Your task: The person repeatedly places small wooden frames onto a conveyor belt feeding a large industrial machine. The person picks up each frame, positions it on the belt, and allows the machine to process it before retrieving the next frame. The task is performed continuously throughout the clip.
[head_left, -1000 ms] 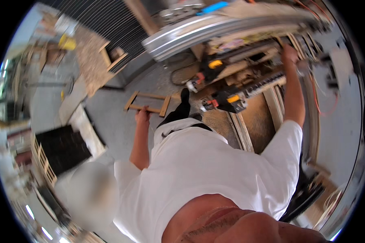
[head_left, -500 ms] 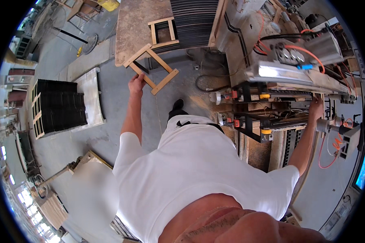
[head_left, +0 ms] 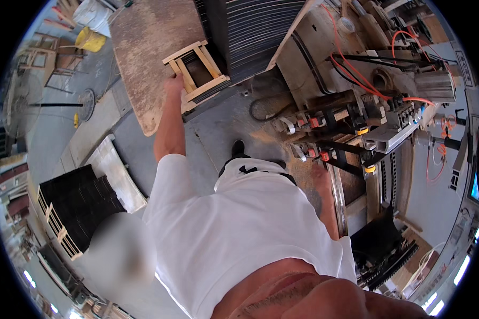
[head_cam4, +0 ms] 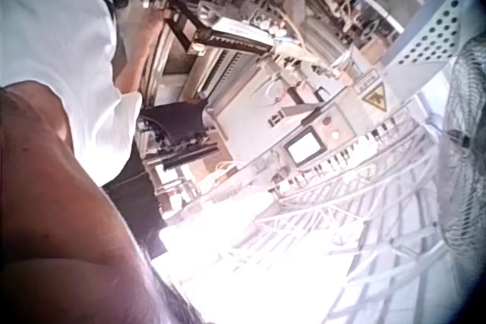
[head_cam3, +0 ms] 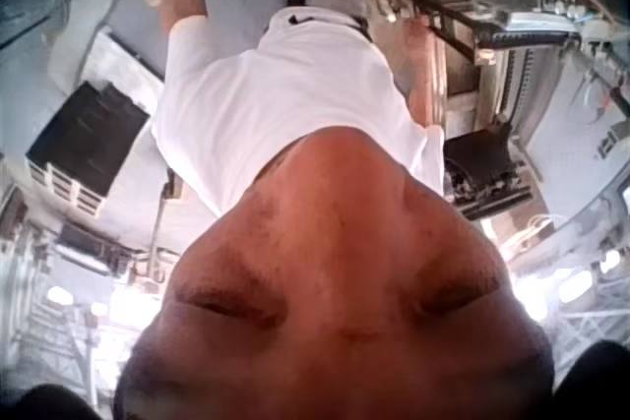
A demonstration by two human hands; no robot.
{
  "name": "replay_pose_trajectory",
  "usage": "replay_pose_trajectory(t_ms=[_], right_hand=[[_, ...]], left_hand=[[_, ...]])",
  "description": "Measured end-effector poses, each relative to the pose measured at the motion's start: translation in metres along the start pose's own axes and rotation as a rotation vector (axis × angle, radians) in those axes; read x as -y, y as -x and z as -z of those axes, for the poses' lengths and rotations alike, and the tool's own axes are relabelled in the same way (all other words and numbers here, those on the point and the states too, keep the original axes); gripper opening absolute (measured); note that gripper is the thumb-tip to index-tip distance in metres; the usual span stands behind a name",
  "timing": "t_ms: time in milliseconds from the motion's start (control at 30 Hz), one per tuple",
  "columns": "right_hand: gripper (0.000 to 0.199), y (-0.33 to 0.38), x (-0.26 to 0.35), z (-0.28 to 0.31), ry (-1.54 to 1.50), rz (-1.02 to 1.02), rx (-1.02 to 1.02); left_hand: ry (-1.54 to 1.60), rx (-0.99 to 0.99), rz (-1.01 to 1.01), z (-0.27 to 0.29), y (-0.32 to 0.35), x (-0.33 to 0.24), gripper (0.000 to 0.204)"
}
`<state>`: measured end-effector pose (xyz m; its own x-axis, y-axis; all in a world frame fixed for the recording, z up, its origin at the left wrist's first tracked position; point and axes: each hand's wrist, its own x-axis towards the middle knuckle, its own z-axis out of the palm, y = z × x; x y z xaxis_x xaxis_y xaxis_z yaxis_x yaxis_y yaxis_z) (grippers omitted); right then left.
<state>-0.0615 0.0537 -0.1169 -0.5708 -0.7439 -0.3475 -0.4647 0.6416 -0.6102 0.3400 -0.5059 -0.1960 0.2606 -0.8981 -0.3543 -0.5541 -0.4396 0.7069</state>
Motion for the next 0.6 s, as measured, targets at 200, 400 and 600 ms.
replay_pose_trajectory(t_ms=[200,400,600], right_hand=[[0.017,0.085,-0.097,-0.079,-0.713,-0.472,0.255],[0.021,0.100,-0.082,-0.098,-0.586,-0.279,0.094],[0.015,0.077,-0.023,-0.013,-0.109,-0.181,-0.325]], left_hand=[[-0.270,0.025,-0.194,-0.031,0.007,-0.004,0.051],[-0.111,-0.349,-0.289,-0.034,0.029,0.022,0.053],[-0.024,-0.156,-0.518,-0.038,0.148,0.064,0.036]])
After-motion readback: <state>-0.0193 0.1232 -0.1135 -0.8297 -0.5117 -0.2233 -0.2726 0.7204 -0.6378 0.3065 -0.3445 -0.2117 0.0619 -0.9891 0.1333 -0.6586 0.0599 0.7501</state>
